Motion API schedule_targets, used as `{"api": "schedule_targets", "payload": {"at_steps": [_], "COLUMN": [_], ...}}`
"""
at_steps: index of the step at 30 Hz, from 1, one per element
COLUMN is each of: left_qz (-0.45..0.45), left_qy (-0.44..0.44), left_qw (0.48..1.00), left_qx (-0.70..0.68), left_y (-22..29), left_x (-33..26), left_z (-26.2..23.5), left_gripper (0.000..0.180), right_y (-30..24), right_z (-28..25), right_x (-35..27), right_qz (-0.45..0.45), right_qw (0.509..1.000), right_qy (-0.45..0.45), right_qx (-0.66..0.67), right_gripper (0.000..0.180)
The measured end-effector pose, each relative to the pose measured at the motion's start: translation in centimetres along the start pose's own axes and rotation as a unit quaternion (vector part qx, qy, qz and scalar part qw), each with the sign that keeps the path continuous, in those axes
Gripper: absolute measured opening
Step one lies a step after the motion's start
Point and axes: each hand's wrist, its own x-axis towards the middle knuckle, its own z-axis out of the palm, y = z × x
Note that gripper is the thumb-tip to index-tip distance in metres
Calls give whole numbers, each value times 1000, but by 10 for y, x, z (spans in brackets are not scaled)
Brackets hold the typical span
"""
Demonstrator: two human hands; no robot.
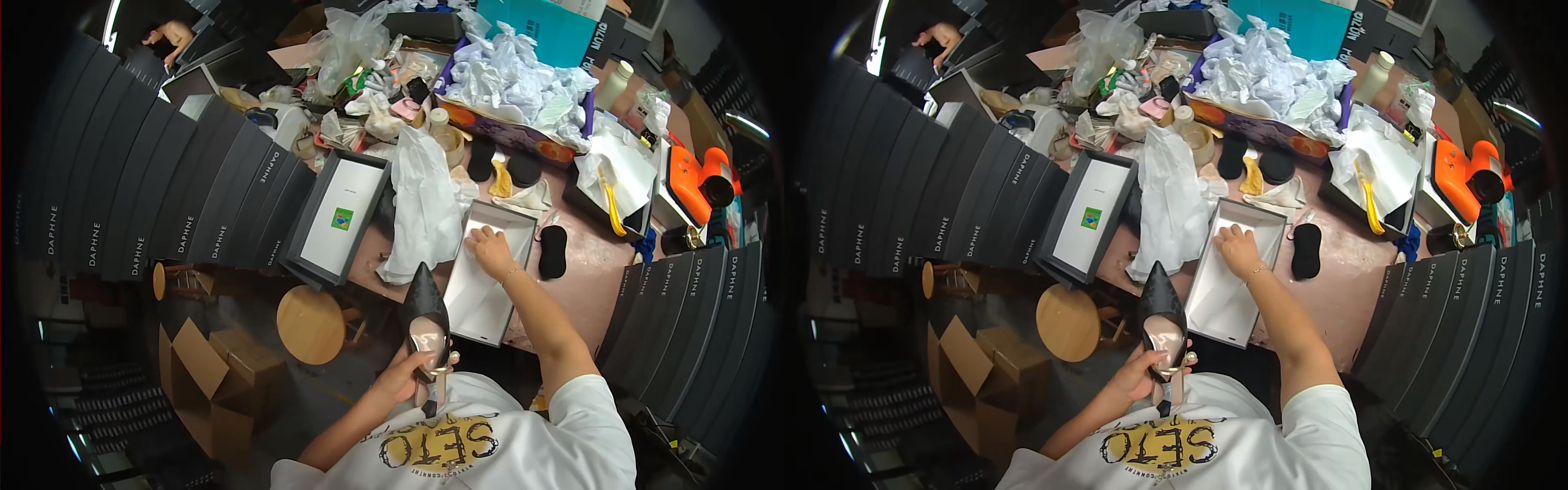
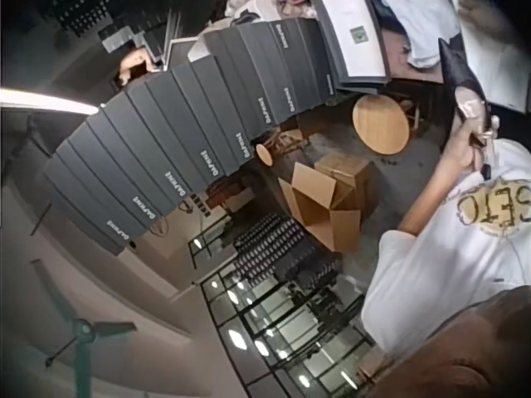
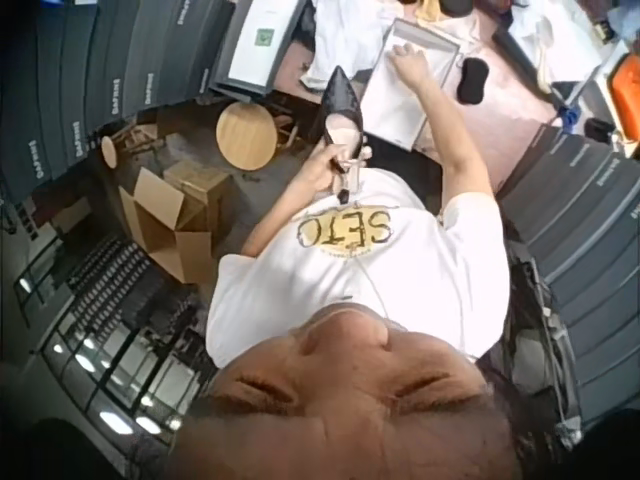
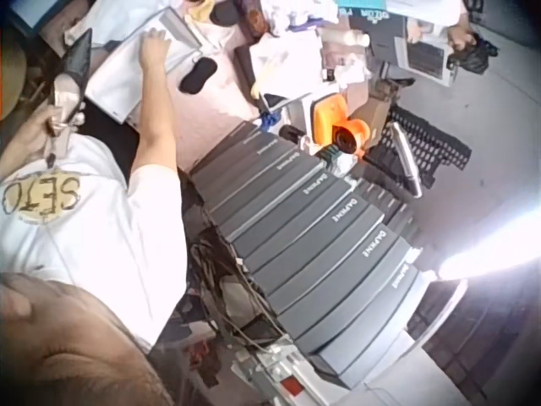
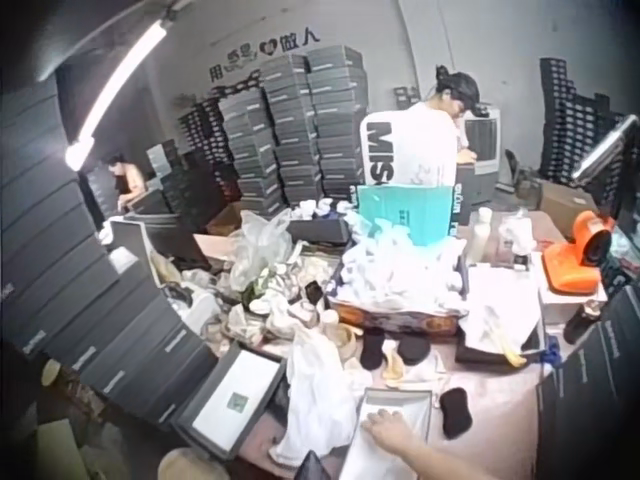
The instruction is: Packing finished high-heel shoes into boxes with protective wrapping.
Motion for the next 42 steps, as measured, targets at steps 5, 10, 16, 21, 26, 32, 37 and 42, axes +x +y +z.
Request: {"api": "schedule_targets", "payload": {"at_steps": [5, 10, 16, 21, 26, 32, 37, 42], "left_qz": [9, -27, -90, -83, -84, -2, 200, 130], "left_qy": [-4, -70, -163, -176, -194, -218, 188, 251], "left_qw": [1000, 996, 982, 977, 971, 950, 941, 899], "left_qx": [-14, -42, 12, 86, 115, 223, 201, 336], "left_y": [11, 40, 73, 95, 85, 83, 113, 127], "left_x": [3, 34, 69, 69, 74, 86, 151, 231], "left_z": [-24, -46, -41, -13, -2, 7, -86, -164], "left_gripper": [55, 59, 54, 53, 55, 72, 62, 72], "right_y": [-18, -152, -179, -169, -145, -110, -59, -91], "right_z": [-31, -156, -158, -155, -126, -121, -94, -104], "right_x": [-3, -23, -13, -26, -22, -43, -44, 25], "right_qz": [196, 127, 181, 197, 286, 311, 398, 152], "right_qw": [934, 879, 951, 941, 889, 753, 871, 958], "right_qy": [156, 58, 63, 154, 274, 249, 64, 128], "right_qx": [255, 455, 242, 230, 232, 525, 280, 208], "right_gripper": [35, 38, 37, 34, 59, 66, 59, 58]}}
